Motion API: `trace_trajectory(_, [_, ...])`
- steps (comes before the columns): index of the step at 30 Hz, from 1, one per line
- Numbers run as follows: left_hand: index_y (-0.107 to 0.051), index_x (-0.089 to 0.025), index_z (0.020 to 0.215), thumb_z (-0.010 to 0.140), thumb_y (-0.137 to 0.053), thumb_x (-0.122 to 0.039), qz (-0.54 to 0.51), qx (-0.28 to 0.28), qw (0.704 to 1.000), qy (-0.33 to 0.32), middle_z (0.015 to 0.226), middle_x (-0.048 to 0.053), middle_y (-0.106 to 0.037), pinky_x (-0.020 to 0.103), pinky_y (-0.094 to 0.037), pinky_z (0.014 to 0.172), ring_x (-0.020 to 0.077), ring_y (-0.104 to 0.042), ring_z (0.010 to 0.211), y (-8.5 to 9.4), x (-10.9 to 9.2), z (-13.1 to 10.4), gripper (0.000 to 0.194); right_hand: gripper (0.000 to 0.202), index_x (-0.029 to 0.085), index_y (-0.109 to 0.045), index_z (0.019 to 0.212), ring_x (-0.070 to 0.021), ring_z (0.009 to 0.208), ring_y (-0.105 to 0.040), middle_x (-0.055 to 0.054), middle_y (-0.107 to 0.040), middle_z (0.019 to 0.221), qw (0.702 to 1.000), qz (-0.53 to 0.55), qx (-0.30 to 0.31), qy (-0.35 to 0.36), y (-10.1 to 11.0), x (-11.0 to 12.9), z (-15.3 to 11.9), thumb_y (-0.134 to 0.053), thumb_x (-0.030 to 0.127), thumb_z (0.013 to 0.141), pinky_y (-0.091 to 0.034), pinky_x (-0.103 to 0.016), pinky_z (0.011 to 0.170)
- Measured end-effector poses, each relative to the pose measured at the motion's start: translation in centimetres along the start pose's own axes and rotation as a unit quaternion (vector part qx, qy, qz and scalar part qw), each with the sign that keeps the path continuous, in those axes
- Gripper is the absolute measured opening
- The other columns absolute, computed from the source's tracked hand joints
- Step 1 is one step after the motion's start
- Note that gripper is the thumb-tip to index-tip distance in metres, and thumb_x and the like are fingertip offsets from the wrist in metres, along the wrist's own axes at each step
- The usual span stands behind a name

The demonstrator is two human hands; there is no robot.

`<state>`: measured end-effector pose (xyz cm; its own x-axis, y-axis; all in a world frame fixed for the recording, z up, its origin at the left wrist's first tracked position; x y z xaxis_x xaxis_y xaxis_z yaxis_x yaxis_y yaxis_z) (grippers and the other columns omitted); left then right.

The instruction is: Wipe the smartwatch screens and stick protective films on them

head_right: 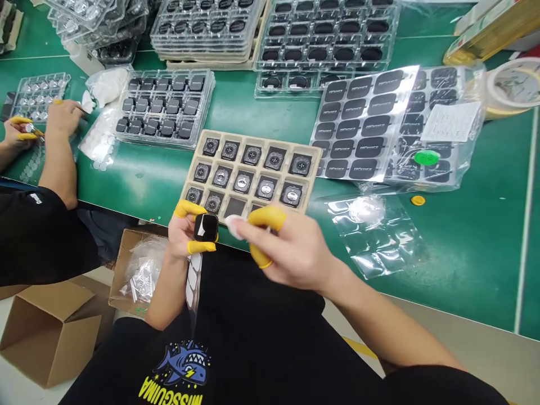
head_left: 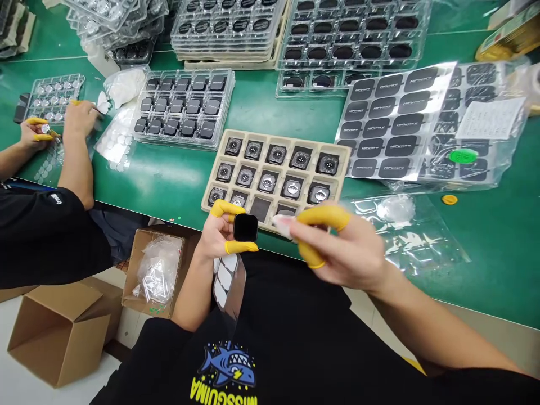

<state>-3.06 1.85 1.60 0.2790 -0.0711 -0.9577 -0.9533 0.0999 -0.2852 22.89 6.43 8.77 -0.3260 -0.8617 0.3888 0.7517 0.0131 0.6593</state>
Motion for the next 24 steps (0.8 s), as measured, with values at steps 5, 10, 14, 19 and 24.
trace_trajectory(5, [-0.065, -0.025, 0.115, 0.048, -0.116, -0.053, 0.014, 0.023, 0.999, 0.041, 0.089, -0.002, -0.080, 0.019, -0.061, 0.063, 0.0143, -0.080, 0.071, -0.5, -0.1, -0.2, 0.089, 0.026, 0.013, -0.077, 0.130, -0.0203, 0.081, -0.065, -0.006, -0.078, 0.094, 0.988, -0.013, 0.075, 0.132, -1.5, 1.6, 1.8, -0.058, 0.012, 0.113, -0.050, -0.036, 0.067])
trace_trajectory(10, [-0.063, -0.025, 0.117, 0.057, -0.115, -0.048, 0.001, 0.043, 0.999, 0.000, 0.091, -0.003, -0.081, 0.022, -0.065, 0.068, 0.0144, -0.081, 0.072, -0.6, 0.4, 0.0, 0.083, 0.029, 0.013, -0.078, 0.129, -0.0214, 0.082, -0.061, -0.007, -0.075, 0.090, 0.983, -0.079, 0.078, 0.146, -1.8, 0.0, 3.2, -0.053, 0.010, 0.113, -0.047, -0.036, 0.067])
trace_trajectory(14, [-0.063, -0.027, 0.118, 0.059, -0.114, -0.045, 0.001, 0.006, 0.999, -0.043, 0.084, -0.008, -0.075, 0.021, -0.065, 0.062, 0.0118, -0.077, 0.062, -0.2, 0.3, 0.2, 0.080, 0.035, 0.013, -0.077, 0.129, -0.0216, 0.078, -0.060, -0.008, -0.074, 0.088, 0.983, -0.117, 0.093, 0.110, -1.1, -1.6, 2.8, -0.053, 0.002, 0.105, -0.044, -0.035, 0.061])
trace_trajectory(19, [-0.063, -0.026, 0.121, 0.057, -0.114, -0.049, 0.024, -0.002, 1.000, -0.006, 0.090, -0.005, -0.077, 0.025, -0.068, 0.067, 0.0165, -0.083, 0.072, 0.1, 0.0, -0.1, 0.085, 0.053, 0.025, -0.071, 0.144, -0.0197, 0.082, -0.066, -0.006, -0.077, 0.101, 0.997, -0.068, 0.026, 0.015, 0.5, -1.6, 1.0, -0.062, -0.002, 0.100, -0.050, -0.032, 0.066])
trace_trajectory(24, [-0.064, -0.025, 0.125, 0.054, -0.115, -0.052, -0.001, 0.040, 0.997, 0.066, 0.094, 0.000, -0.081, 0.020, -0.058, 0.063, 0.0136, -0.078, 0.072, -0.3, -0.3, -0.2, 0.090, 0.036, 0.018, -0.072, 0.140, -0.0207, 0.084, -0.070, -0.006, -0.080, 0.099, 0.990, 0.004, 0.081, 0.118, 0.1, 0.8, 1.7, -0.073, 0.010, 0.105, -0.054, -0.036, 0.071])
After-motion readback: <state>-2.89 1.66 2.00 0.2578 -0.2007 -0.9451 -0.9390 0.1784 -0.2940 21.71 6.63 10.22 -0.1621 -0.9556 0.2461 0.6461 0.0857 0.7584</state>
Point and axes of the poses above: each hand's wrist, its own z-axis towards the middle knuckle, its own y-axis out of the back of the hand, x = y × z, the point moved 1 cm from there along z, towards the middle knuckle
